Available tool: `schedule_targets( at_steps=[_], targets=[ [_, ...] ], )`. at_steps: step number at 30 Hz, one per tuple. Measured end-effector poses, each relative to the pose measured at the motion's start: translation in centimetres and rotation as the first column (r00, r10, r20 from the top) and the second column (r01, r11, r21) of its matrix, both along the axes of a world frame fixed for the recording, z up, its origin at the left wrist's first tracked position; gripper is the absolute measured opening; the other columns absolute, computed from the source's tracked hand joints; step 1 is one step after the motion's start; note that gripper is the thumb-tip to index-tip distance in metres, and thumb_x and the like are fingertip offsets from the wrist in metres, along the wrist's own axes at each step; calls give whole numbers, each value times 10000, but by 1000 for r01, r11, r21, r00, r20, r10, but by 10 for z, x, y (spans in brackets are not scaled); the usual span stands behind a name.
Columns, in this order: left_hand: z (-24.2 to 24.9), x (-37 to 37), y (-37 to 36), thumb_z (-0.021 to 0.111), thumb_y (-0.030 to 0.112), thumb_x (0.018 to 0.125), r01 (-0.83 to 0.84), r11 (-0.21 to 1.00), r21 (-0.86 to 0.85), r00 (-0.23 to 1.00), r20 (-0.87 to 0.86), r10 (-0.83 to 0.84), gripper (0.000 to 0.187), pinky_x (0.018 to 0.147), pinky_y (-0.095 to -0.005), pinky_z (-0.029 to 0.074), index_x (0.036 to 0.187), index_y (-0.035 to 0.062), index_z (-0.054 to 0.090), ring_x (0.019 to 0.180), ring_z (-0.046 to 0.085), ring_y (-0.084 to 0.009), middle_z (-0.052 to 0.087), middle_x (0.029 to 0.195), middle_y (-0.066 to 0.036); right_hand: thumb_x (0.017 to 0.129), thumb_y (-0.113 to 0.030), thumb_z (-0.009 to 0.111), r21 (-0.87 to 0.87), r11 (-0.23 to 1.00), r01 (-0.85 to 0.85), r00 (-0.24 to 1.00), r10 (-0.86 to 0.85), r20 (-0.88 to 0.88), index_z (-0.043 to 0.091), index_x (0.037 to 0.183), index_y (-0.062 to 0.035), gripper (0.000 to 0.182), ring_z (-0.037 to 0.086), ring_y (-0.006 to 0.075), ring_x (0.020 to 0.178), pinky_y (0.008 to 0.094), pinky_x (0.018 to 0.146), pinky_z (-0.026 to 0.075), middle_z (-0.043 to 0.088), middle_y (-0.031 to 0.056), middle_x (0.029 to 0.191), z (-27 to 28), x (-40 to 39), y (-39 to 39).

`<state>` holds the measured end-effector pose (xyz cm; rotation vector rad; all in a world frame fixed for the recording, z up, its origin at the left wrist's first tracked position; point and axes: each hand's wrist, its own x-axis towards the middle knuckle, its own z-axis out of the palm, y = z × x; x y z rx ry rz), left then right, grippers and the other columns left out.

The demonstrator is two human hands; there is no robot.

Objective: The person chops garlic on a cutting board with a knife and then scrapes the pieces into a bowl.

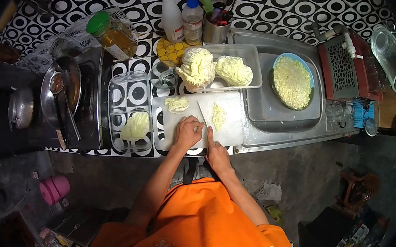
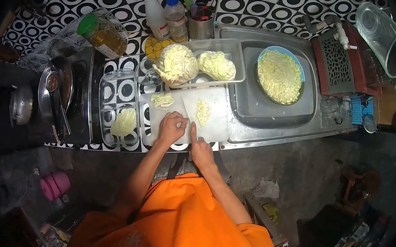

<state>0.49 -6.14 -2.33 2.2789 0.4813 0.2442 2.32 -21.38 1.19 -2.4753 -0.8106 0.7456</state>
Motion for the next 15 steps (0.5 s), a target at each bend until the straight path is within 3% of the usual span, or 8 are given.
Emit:
schedule_targets(
  at_steps=[10,13,15],
  targets=[
    [-8,-3,0,669,75,678,-41,999,-25,995,93,43,100,686,-371,461,765,90,717,714,551,-285,605,744,-82,702,26,586,-12,999,40,990,-41,-132,98,1446,-75,896,604,455,744,486,690,499,600,279,829,23,-7,0],
    [-10,-5,3,684,51,662,-51,995,-80,994,93,59,99,683,-370,458,749,87,714,720,552,-287,604,714,-84,698,23,591,-26,999,34,998,-36,-56,101,1445,-72,898,605,452,736,487,691,498,600,280,822,10,-11,3],
    [-13,-5,4,718,38,653,-41,998,-49,994,96,45,117,637,-345,479,758,90,723,727,567,-254,590,780,-91,699,20,593,-17,999,28,999,-28,-27,101,1445,-72,898,606,452,731,484,692,499,599,281,823,4,-5,9]
  ],
)
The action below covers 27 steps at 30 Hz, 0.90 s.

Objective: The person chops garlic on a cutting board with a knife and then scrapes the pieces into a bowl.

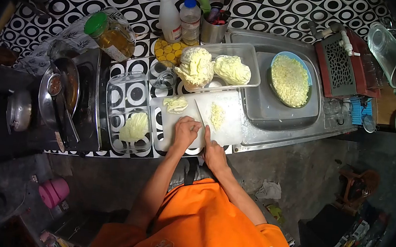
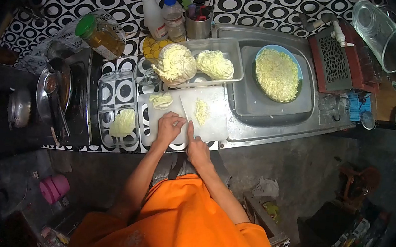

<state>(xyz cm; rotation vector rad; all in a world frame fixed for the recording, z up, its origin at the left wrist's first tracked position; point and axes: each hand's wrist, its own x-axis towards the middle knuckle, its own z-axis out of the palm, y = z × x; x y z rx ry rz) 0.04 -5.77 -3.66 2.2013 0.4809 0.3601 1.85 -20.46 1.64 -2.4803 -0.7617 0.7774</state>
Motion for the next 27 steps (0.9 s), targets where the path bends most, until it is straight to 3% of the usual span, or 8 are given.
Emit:
schedule_targets(
  at_steps=[4,6,9,12,17,21,27],
  targets=[
    [-2,0,-1,731,28,646,-93,995,-19,995,36,94,113,610,-319,493,747,78,719,714,564,-232,547,854,-96,702,16,597,16,1000,-11,1000,11,-16,106,1443,-62,892,608,452,726,483,690,502,602,278,803,10,16,10],
    [1,2,1,739,47,622,-133,981,-141,989,-80,123,98,690,-355,462,694,112,720,766,557,-261,498,898,-95,702,15,598,2,1000,-14,999,14,-36,108,1441,-54,889,609,451,729,483,691,503,604,275,787,18,15,7],
    [8,3,5,719,41,648,-81,974,-213,990,-134,53,103,698,-355,468,730,103,725,807,562,-267,515,880,-98,702,12,600,-24,1000,-13,998,12,-65,114,1437,-42,883,611,451,734,486,693,502,607,269,761,26,4,2],
    [10,-1,7,683,26,680,35,994,-100,998,-47,-40,120,687,-347,473,769,94,727,798,570,-273,529,872,-107,703,7,601,-19,1000,7,998,-8,-56,117,1438,-42,881,612,449,740,488,696,501,609,266,755,18,-6,-1],
    [13,0,9,655,15,695,84,992,-98,995,-49,-89,133,675,-343,475,790,79,722,774,574,-278,547,848,-118,696,7,610,10,1000,-2,998,1,67,118,1442,-59,897,614,443,756,488,692,502,610,267,769,-9,5,5],
    [13,-1,12,669,-10,683,100,987,-126,993,-52,-107,159,614,-333,458,805,80,720,711,565,-239,555,779,-96,689,18,616,4,1000,-11,1000,11,9,110,1446,-66,914,616,435,753,486,684,501,611,270,776,10,15,12],
    [10,1,6,689,19,681,45,997,-67,998,-33,-47,129,637,-344,462,789,83,723,719,572,-258,582,765,-96,679,32,617,-41,999,-1,996,-2,-86,103,1447,-70,929,612,438,722,482,657,502,604,282,765,25,-2,-1]
  ],
)
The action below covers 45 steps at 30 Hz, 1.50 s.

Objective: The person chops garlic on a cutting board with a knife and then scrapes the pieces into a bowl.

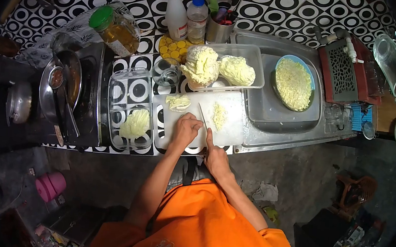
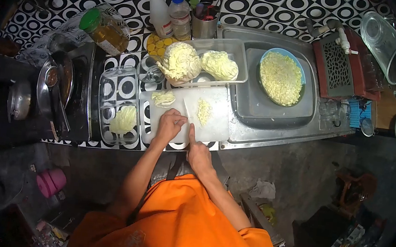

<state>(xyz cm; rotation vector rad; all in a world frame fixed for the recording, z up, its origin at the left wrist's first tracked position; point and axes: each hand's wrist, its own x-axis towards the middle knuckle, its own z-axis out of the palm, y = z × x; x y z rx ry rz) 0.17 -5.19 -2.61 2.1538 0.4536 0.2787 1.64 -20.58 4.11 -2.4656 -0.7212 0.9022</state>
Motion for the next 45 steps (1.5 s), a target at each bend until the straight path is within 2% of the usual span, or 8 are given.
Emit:
schedule_targets(
  at_steps=[8,10,16,19,24,28,39,45],
  targets=[
    [6,1,-1,683,35,695,32,999,17,998,-51,-31,134,698,-336,464,814,79,725,751,573,-258,618,814,-93,669,48,616,73,997,-2,997,-5,83,77,1457,-136,972,609,442,734,485,660,500,605,271,736,-26,13,9],
    [5,1,2,681,35,697,51,998,44,998,-36,-49,136,700,-336,465,819,75,724,749,573,-257,625,828,-92,672,44,620,51,999,-8,1000,9,-17,79,1455,-126,967,610,444,756,482,675,500,609,276,754,-9,23,15],
    [2,-1,4,698,62,715,1,993,-122,1000,2,-1,140,678,-332,472,850,89,720,708,570,-241,664,783,-76,693,21,625,-19,1000,12,996,-14,-88,74,1454,-114,950,609,445,782,482,704,498,608,285,766,10,11,3],
    [6,2,-1,719,72,708,-109,979,-174,987,-136,86,120,638,-319,472,826,94,715,669,560,-229,671,758,-72,695,15,627,-20,1000,15,999,-16,-38,69,1455,-121,953,607,452,786,489,712,494,604,295,773,-14,1,-1],
    [-1,3,-4,736,62,686,-143,985,-101,989,25,146,101,571,-318,438,778,91,706,622,532,-212,627,719,-69,695,22,616,0,1000,13,1000,-13,-23,65,1456,-129,951,604,459,779,494,705,490,600,301,771,-12,22,13],
    [-4,1,-2,736,60,682,-142,987,-78,990,-23,141,98,566,-321,429,770,93,709,620,528,-217,596,715,-73,696,39,588,-6,1000,0,999,0,-40,80,1454,-122,927,609,453,750,502,685,484,595,297,730,3,25,10],
    [-2,-4,-5,674,31,699,-4,990,140,996,84,-8,135,673,-354,459,816,87,710,735,553,-266,564,728,-86,700,65,547,157,985,66,995,-77,65,108,1448,-105,883,589,458,700,497,668,479,583,279,688,-26,11,6],
    [-8,-5,-2,667,19,705,-23,1000,9,991,132,22,114,673,-354,462,798,74,704,730,556,-270,566,733,-92,706,102,481,226,971,83,992,-103,75,139,1446,-74,833,593,419,628,464,606,455,570,256,649,-21,-6,2]
  ],
)
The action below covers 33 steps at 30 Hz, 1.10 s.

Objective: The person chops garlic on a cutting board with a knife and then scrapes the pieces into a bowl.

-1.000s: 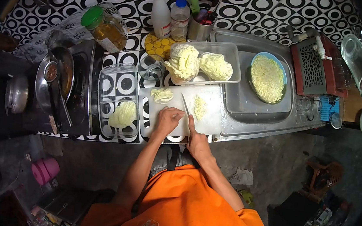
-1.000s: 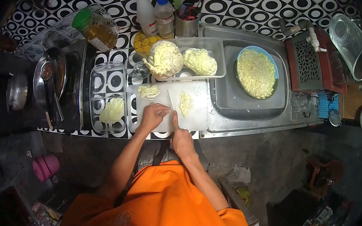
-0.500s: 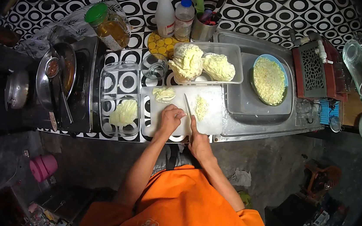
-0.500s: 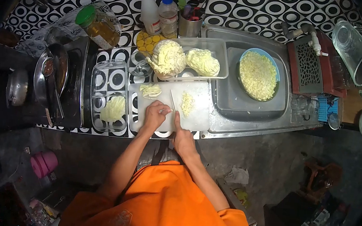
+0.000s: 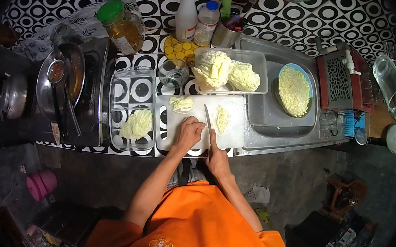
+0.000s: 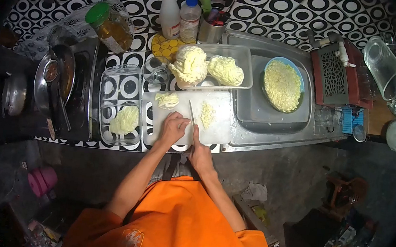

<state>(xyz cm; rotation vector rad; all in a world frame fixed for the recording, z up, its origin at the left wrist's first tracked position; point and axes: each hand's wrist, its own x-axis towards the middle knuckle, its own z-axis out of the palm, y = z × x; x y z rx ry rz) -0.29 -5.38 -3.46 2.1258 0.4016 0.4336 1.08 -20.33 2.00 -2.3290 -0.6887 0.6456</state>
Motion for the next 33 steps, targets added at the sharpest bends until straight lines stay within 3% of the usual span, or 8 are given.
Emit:
schedule_targets(
  at_steps=[3,5,8,17,20,25,27,33],
  targets=[
    [-2,1,3,667,12,703,-5,998,-58,1000,-26,3,104,669,-352,464,784,69,699,723,567,-271,572,737,-95,723,95,470,-87,995,49,999,-51,-20,139,1446,-80,814,588,429,631,461,614,453,561,263,651,-15,-9,0],
    [0,1,3,670,7,697,-9,997,-70,1000,-14,9,96,660,-353,465,768,68,691,721,576,-272,576,734,-96,733,93,460,28,996,88,995,-89,39,132,1447,-79,804,586,430,626,453,617,459,556,273,659,-17,-6,8],
    [-2,2,5,642,-12,679,5,987,-163,992,-125,-25,129,671,-384,465,763,81,671,753,573,-310,573,764,-110,739,87,458,-11,996,90,996,-90,-27,137,1446,-71,792,588,431,627,427,619,470,562,278,671,7,6,18],
    [-12,2,5,662,30,690,-2,995,-96,1000,-20,0,61,636,-379,460,737,67,675,702,574,-293,568,729,-106,712,74,521,-105,979,174,984,-168,58,152,1444,-79,834,593,415,636,454,601,452,575,260,663,-15,-33,12],
    [-9,2,6,619,42,720,39,986,-164,989,-135,-61,92,723,-389,472,773,78,685,794,567,-313,578,809,-114,701,108,465,-29,987,157,984,-154,94,142,1450,-74,836,582,350,551,382,601,477,550,204,612,-12,-15,25],
    [-17,-1,2,655,30,669,-6,993,-121,1000,2,7,89,677,-390,462,753,51,677,738,564,-314,571,745,-120,681,96,485,-104,979,173,980,-182,-83,127,1453,-90,871,610,373,632,413,628,470,577,217,642,11,0,40],
    [-16,1,2,613,75,750,19,994,-106,997,-72,-27,76,752,-399,469,799,66,671,839,557,-316,568,806,-117,693,94,476,-87,984,154,988,-155,-15,137,1451,-88,850,594,386,614,409,625,467,566,219,640,1,-4,33],
    [-9,2,2,630,92,737,-11,992,-124,998,-56,4,52,757,-416,463,776,70,656,828,551,-329,567,807,-121,730,94,446,34,999,6,975,-13,223,177,1436,-51,769,585,422,628,383,652,486,571,258,677,9,-8,14]
  ],
)
